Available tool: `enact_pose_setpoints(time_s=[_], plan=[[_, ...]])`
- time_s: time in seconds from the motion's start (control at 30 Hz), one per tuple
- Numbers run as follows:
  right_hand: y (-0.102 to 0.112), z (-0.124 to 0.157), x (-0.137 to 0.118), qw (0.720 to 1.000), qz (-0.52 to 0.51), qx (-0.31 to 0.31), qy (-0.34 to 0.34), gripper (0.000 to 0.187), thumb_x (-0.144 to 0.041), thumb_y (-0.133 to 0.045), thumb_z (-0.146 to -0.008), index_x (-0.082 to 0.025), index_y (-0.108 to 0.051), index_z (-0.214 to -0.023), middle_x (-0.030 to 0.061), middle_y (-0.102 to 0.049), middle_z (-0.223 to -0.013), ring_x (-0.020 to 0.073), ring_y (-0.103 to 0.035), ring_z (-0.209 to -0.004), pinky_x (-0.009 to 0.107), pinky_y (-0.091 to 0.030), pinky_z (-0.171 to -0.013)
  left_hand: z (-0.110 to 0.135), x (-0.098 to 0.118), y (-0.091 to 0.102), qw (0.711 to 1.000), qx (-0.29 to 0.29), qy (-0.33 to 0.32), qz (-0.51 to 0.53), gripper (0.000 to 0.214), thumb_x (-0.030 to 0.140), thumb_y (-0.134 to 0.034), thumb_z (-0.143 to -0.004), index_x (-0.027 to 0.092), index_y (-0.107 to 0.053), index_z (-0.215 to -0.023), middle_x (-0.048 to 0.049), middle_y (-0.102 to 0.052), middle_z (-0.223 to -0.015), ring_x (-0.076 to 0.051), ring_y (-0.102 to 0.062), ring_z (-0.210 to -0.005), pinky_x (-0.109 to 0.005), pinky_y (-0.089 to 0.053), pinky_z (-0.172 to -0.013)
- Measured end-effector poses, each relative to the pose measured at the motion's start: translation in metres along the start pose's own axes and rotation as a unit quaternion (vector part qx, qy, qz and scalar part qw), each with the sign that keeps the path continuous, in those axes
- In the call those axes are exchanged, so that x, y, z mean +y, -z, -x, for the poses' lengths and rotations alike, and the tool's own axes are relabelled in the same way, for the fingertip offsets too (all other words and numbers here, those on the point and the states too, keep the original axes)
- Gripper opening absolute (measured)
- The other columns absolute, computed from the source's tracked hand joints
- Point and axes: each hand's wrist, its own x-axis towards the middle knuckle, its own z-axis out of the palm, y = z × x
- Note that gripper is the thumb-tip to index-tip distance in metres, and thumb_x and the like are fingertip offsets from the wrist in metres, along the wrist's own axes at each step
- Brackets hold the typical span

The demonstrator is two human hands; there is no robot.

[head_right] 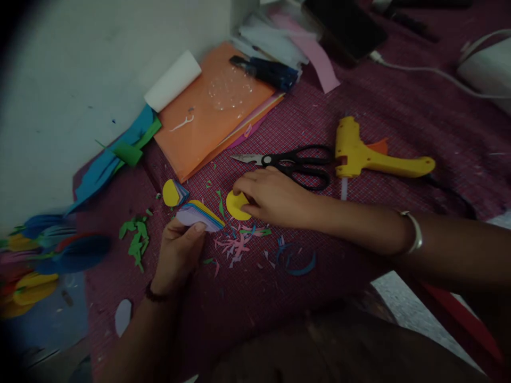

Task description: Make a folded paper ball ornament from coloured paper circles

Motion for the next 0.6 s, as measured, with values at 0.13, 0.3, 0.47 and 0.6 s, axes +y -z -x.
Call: enact_pose_setpoints(time_s=[0.13,0.3,0.47,0.6], plan=[[0.043,0.013,0.007,0.992,-0.045,0.111,-0.05,0.015,-0.024,-0.053,-0.087,-0.016,-0.063,-0.095,0.0051,-0.066,-0.088,0.016,-0.06,-0.078,0.028,-0.044,-0.072,0.004,0.002,0.003,0.992,-0.021,-0.031,-0.118,0.01,0.026,-0.075,-0.075,0.022,-0.075,-0.084,0.001,-0.073,-0.083,-0.012,-0.065,-0.077,-0.022,-0.052,-0.077],[0.088,0.073,0.043,0.962,0.169,0.132,-0.168,0.04,-0.03,-0.054,-0.086,-0.011,-0.058,-0.121,0.0149,-0.062,-0.113,0.0237,-0.058,-0.102,0.036,-0.045,-0.09,0.006,0.001,0.008,0.974,-0.055,-0.072,-0.209,0.011,0.026,-0.071,-0.079,0.023,-0.073,-0.09,0.001,-0.072,-0.086,-0.013,-0.065,-0.077,-0.023,-0.052,-0.071],[0.074,0.127,0.071,0.934,0.28,0.004,-0.222,0.057,-0.026,-0.052,-0.081,-0.002,-0.049,-0.133,0.0206,-0.056,-0.128,0.0305,-0.053,-0.115,0.041,-0.042,-0.102,0.005,0.004,0.006,0.95,-0.118,-0.121,-0.263,0.012,0.025,-0.066,-0.084,0.023,-0.071,-0.094,-0.0011,-0.072,-0.088,-0.015,-0.065,-0.077,-0.025,-0.051,-0.07],[0.064,0.134,0.078,0.921,0.317,0.017,-0.225,0.06,-0.023,-0.054,-0.077,-0.003,-0.049,-0.134,0.0203,-0.057,-0.127,0.031,-0.054,-0.115,0.04,-0.042,-0.102,0.007,0.009,-0.001,0.924,-0.209,-0.173,-0.27,0.013,0.023,-0.061,-0.087,0.019,-0.071,-0.094,-0.0083,-0.072,-0.102,-0.019,-0.066,-0.093,-0.031,-0.051,-0.082]])
